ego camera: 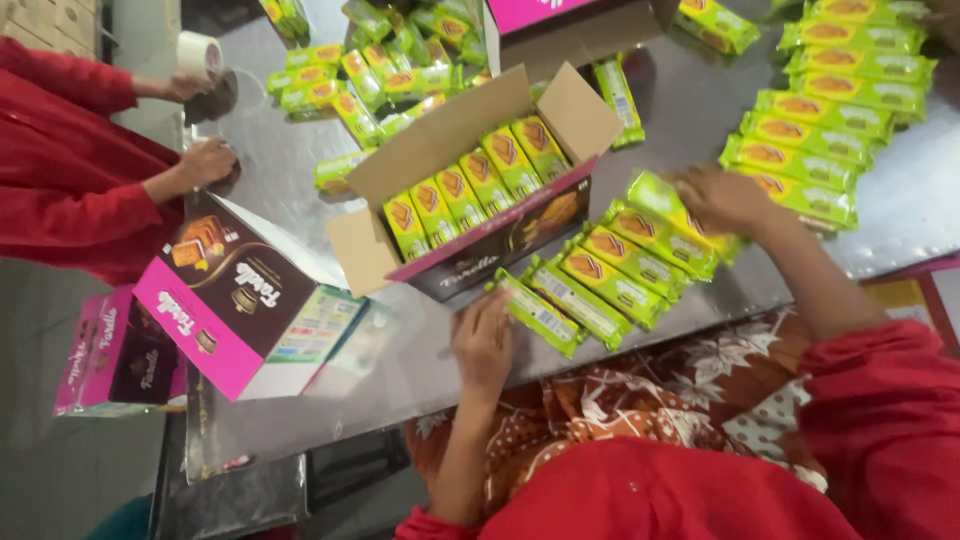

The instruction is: The person packs green snack packets into cardboard boxes on a metal table. They repeatedly pick up packets, place them into open boxes, and adjust the arrangement. Another person in red is visible nearby handling similar boxes.

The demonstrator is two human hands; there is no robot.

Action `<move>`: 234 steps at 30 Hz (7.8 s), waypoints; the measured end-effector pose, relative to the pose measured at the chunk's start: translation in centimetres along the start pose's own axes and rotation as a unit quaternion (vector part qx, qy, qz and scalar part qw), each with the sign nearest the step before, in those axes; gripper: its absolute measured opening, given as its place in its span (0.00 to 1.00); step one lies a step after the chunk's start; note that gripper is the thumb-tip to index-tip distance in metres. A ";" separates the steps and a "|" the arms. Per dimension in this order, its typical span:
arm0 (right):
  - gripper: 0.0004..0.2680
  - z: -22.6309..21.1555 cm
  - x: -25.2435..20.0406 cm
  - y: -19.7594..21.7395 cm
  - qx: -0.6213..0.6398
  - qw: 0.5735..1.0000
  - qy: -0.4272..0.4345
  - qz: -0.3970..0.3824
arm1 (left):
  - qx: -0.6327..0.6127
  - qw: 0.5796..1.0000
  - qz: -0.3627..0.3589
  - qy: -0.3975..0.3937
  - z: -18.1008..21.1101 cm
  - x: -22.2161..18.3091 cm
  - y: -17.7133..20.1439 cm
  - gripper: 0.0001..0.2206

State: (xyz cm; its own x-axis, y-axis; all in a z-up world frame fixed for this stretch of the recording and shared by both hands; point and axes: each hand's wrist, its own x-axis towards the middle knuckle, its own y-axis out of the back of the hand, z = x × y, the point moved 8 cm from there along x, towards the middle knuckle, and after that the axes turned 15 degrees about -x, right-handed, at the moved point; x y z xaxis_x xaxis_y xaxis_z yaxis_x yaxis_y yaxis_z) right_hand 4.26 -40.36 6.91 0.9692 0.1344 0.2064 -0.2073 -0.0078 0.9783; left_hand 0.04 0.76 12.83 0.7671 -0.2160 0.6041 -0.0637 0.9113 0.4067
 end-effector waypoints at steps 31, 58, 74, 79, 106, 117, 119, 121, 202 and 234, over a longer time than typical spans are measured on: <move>0.20 -6.9 -3.3 -4.4 -0.033 0.985 -0.125 0.113 | 0.028 0.991 -0.069 0.108 -3.7 -4.8 -5.0 0.33; 0.20 -17.8 -6.7 11.1 0.081 0.932 -0.061 0.347 | -0.062 0.992 0.104 -0.047 0.5 -2.8 2.5 0.27; 0.37 -16.8 21.2 4.6 -0.076 0.992 0.017 0.096 | 0.272 0.953 -0.120 0.061 -13.7 19.0 1.4 0.33; 0.35 -15.7 19.1 0.0 -0.032 0.998 0.036 0.027 | 0.222 0.959 -0.147 0.097 -15.2 14.6 0.7 0.37; 0.19 -29.1 3.0 4.8 -0.069 0.893 0.298 0.329 | -0.057 0.831 0.510 0.214 -25.5 -20.5 38.8 0.13; 0.25 -46.3 32.5 2.3 -0.180 0.916 0.197 0.300 | 0.132 0.804 0.407 0.413 -16.6 -22.6 42.5 0.12; 0.23 -48.1 33.0 4.2 -0.043 0.941 0.179 0.285 | 0.158 0.837 0.317 0.418 -15.3 -19.0 41.8 0.12; 0.21 -46.8 31.0 7.2 0.135 0.945 0.142 0.261 | 0.180 0.874 0.220 0.394 -13.4 -16.0 40.7 0.12; 0.32 -26.9 2.7 8.6 0.045 0.991 0.129 0.014 | 0.406 0.907 -0.061 0.093 -10.5 7.9 5.1 0.31; 0.27 -8.5 -5.9 0.7 -0.057 0.990 -0.124 0.043 | 0.106 0.956 -0.158 0.224 -11.7 -3.5 -7.1 0.39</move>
State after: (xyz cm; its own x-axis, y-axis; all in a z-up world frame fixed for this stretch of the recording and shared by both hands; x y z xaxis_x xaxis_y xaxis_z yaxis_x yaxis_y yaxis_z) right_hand -2.75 -32.73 6.16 0.9474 -0.1099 0.3005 -0.2895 0.1058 0.9513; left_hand 5.26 -0.84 -0.19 0.9628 -0.2532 0.0941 0.1243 0.7245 0.6780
